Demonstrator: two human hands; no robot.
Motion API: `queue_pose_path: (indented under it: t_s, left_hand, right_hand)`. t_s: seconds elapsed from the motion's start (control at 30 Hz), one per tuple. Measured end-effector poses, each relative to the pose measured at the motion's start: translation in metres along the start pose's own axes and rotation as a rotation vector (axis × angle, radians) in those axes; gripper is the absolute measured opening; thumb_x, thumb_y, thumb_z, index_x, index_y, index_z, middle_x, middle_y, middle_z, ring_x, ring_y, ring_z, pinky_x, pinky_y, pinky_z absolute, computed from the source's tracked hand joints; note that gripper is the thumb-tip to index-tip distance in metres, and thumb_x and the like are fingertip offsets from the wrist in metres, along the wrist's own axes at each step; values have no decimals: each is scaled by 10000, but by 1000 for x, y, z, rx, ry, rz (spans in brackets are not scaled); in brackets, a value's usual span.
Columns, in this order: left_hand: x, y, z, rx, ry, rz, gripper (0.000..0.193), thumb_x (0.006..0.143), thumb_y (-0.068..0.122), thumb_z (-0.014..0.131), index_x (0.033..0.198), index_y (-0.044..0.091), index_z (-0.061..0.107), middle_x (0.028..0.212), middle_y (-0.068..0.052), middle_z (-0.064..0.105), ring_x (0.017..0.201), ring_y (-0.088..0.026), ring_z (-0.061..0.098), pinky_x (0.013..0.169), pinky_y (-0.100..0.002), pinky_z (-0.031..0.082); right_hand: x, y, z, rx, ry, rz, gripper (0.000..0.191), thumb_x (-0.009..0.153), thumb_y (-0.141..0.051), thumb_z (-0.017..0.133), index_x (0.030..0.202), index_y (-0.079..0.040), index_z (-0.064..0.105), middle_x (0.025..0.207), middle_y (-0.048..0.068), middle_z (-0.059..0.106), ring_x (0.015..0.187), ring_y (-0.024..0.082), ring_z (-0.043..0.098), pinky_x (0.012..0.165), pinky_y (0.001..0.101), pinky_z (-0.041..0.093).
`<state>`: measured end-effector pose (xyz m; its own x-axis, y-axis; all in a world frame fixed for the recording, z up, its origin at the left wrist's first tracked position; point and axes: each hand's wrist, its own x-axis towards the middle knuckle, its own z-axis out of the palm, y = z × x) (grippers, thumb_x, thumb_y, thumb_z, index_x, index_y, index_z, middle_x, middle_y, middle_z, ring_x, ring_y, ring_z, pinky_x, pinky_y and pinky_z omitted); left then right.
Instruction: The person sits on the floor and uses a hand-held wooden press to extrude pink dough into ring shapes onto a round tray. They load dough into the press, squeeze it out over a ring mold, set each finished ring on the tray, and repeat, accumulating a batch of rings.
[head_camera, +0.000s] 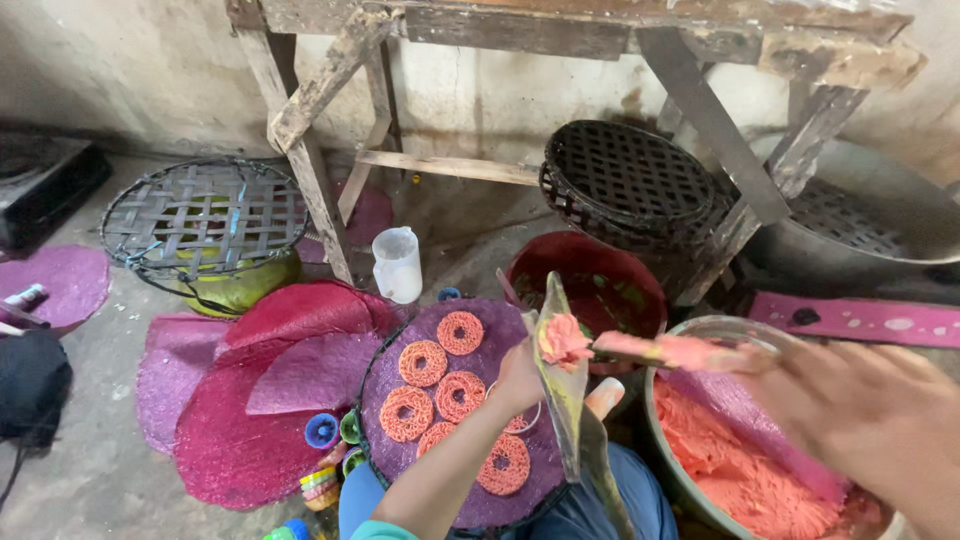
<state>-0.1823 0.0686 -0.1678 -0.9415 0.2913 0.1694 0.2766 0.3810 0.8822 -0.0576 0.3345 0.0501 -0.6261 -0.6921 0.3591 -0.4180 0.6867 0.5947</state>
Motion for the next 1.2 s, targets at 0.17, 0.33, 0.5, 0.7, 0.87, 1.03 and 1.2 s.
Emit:
queue_pose_path:
  t_s: [0.17, 0.33, 0.5, 0.7, 0.87, 1.03, 1.2]
  left_hand:
    - [-4, 7, 13, -19, 33, 99, 582, 698, 454, 798, 1198, 165, 719, 1140, -147, 738, 1053, -335, 708, 885, -434, 561]
    - [-10, 3, 24, 41, 74, 289, 504, 708, 426, 812, 1118, 137, 762, 1199, -173, 716, 1084, -375, 685, 934, -452, 560]
    - [-11, 4, 34, 123, 13, 170, 482, 711, 438, 806, 1054, 102, 771, 1127, -213, 701, 1053, -406, 680, 935, -474, 548]
    - [-5, 0, 0, 89, -107, -66, 556, 696, 491, 807, 1093, 112, 718, 1088, -192, 740, 1030, -372, 711, 900, -463, 552]
    - [-3, 0, -6, 0, 94, 41, 499, 726, 499, 767, 1103, 173, 759, 1113, -142, 754, 1022, -336, 721, 874, -431, 567]
    - [-3, 4, 32, 40, 179, 166, 493, 744, 437, 806, 1133, 139, 756, 1156, -168, 707, 1028, -356, 699, 918, -434, 556]
    - [5, -17, 2, -70, 231, -83, 503, 716, 434, 791, 1113, 135, 713, 1118, -132, 746, 1027, -327, 714, 897, -420, 555]
  right_hand:
    - [1, 10, 28, 6, -13, 80, 215, 894, -358, 720, 1043, -202, 720, 817, -22, 641, 734, 196, 669, 658, 350, 510]
    - [12, -5, 38, 128, -63, -92, 181, 821, -327, 680, 966, -219, 688, 824, -28, 614, 802, 181, 671, 694, 360, 524]
    - [14, -48, 68, 83, 7, -247, 296, 798, -191, 636, 1068, -104, 721, 779, -39, 618, 743, 151, 648, 616, 312, 472]
    - [14, -29, 29, 74, 124, -211, 328, 812, -178, 677, 1133, -120, 713, 897, -1, 669, 810, 165, 653, 653, 323, 475]
    - [1, -37, 31, 752, 281, 553, 234, 894, -132, 714, 1126, -101, 697, 1074, 0, 731, 910, 84, 675, 767, 272, 541]
    - [-37, -148, 159, 1307, 294, 1054, 206, 939, -77, 759, 1135, -15, 747, 781, 50, 622, 671, 75, 512, 591, 225, 399]
    - [-85, -139, 161, 1228, 367, 973, 183, 856, -120, 780, 1012, -43, 725, 893, 31, 763, 809, 74, 695, 736, 259, 556]
